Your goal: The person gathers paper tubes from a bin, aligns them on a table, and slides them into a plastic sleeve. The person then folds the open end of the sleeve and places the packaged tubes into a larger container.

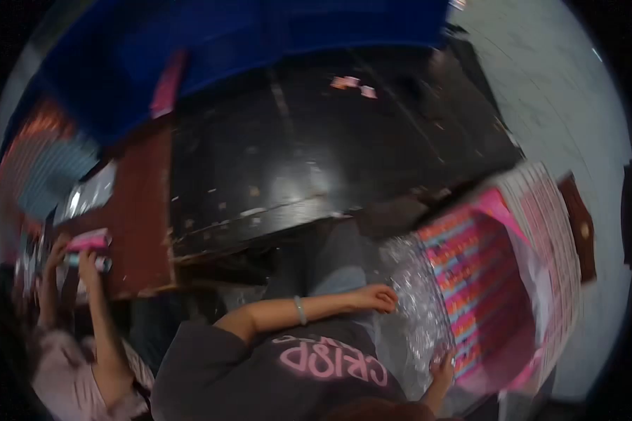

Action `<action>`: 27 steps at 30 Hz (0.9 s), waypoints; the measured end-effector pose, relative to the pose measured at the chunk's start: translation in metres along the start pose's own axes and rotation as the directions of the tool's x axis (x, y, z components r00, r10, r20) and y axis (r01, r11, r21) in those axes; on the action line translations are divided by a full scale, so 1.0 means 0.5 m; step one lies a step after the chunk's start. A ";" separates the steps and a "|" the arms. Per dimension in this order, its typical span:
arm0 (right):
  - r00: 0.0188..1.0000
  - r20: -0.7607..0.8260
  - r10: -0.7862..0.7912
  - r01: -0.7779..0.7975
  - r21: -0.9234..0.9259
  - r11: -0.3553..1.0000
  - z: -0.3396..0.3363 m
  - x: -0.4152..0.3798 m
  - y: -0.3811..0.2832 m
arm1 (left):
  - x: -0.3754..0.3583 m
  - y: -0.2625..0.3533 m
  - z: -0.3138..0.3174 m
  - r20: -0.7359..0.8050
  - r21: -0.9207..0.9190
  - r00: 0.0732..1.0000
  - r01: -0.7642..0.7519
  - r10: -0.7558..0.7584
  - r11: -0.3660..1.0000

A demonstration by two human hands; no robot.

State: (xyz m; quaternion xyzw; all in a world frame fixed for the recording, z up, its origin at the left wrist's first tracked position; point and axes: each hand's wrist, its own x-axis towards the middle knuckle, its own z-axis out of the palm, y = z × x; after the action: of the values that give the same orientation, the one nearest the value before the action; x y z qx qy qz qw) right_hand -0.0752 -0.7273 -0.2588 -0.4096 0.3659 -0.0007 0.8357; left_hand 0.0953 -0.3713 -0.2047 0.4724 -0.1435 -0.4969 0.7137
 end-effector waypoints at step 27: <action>-0.204 0.326 0.923 0.843 -0.421 0.335 1.384 -0.291 -0.047 | -0.801 0.505 -0.077 0.088 0.930 0.169 0.340 0.982 -0.142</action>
State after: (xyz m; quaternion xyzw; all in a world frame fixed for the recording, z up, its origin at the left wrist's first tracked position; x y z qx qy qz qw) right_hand 0.2487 -0.2258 0.1204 -0.5601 -0.5167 0.5881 0.2710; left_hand 0.0797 0.0024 0.0876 0.8521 -0.1997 0.4111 0.2550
